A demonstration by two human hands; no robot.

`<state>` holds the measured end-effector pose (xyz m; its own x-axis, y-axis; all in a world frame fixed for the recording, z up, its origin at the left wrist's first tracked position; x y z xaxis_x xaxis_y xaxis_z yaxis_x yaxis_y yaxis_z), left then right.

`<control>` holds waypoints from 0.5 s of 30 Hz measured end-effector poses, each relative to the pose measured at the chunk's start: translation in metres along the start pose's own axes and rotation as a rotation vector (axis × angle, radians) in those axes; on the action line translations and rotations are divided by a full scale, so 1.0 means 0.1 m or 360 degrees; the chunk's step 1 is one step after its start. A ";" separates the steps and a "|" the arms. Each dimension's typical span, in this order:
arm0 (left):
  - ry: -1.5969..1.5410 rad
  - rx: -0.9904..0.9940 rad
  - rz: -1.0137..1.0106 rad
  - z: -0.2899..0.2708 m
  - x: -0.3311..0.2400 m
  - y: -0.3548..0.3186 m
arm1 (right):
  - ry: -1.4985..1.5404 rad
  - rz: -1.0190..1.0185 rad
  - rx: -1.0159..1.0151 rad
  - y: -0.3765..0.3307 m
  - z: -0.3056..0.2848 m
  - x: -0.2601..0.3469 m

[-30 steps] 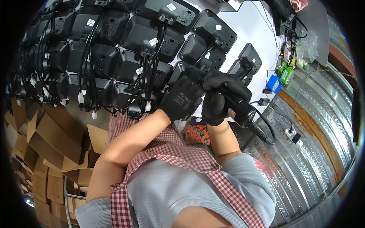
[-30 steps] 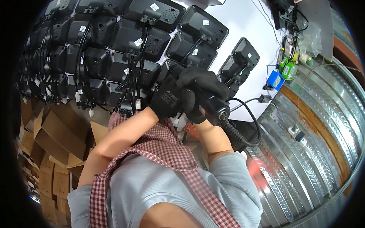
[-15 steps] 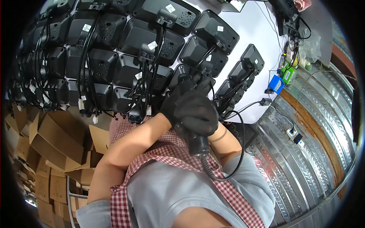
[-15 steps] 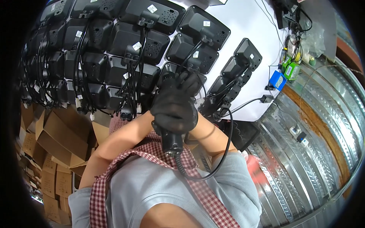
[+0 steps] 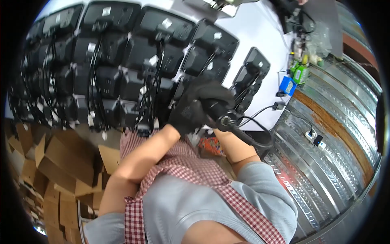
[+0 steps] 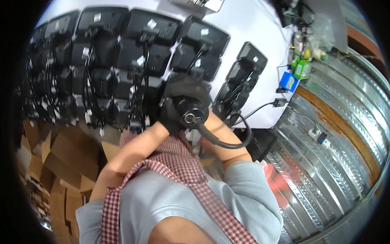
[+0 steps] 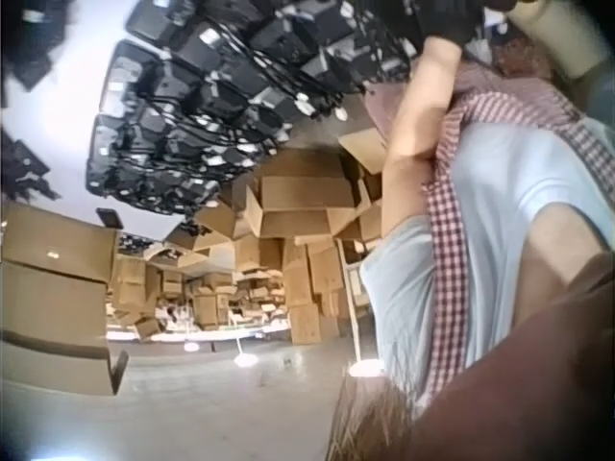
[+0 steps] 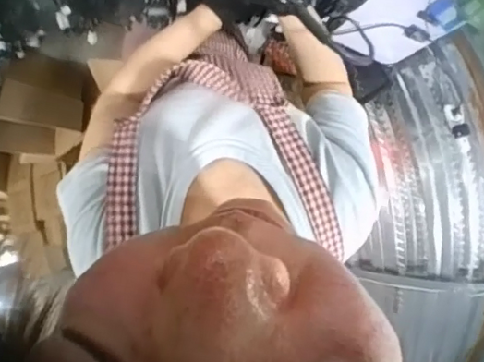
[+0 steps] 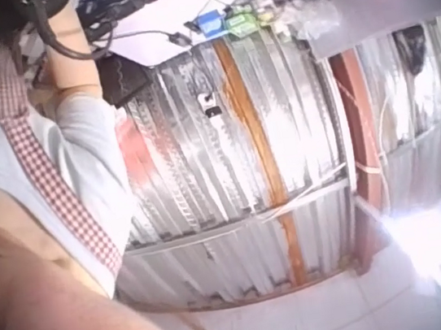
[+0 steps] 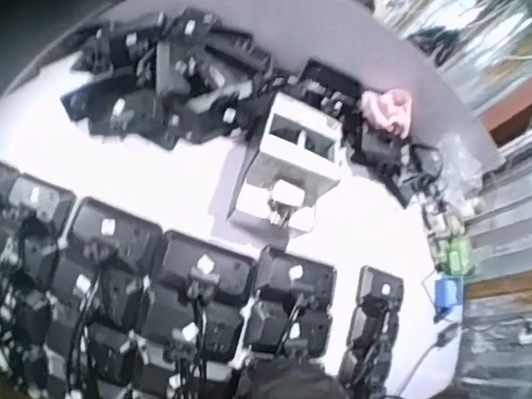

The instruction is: The person fastens screws into small black plastic enclosures on a workbench using an electric screwdriver.

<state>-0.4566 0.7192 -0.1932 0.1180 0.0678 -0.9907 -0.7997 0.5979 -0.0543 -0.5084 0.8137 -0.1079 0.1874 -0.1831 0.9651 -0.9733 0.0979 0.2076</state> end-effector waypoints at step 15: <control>0.1112 0.0277 0.0391 0.11 -0.05 0.15 | 0.0126 -0.0476 -0.0781 1.55 -0.59 0.03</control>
<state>-0.4627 0.7364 -0.1878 -0.4977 -0.2718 -0.8237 -0.6439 0.7520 0.1409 -0.6503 0.8864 -0.0634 0.4724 -0.2007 0.8583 -0.7047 0.4988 0.5045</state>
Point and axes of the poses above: each hand's wrist, its own y-axis towards the middle knuckle, its own z-axis out of the palm, x = y × z, the point moved 4 cm from there along y, towards the middle knuckle, and after that the axes turned 3 degrees about z, right-handed, at the moved point
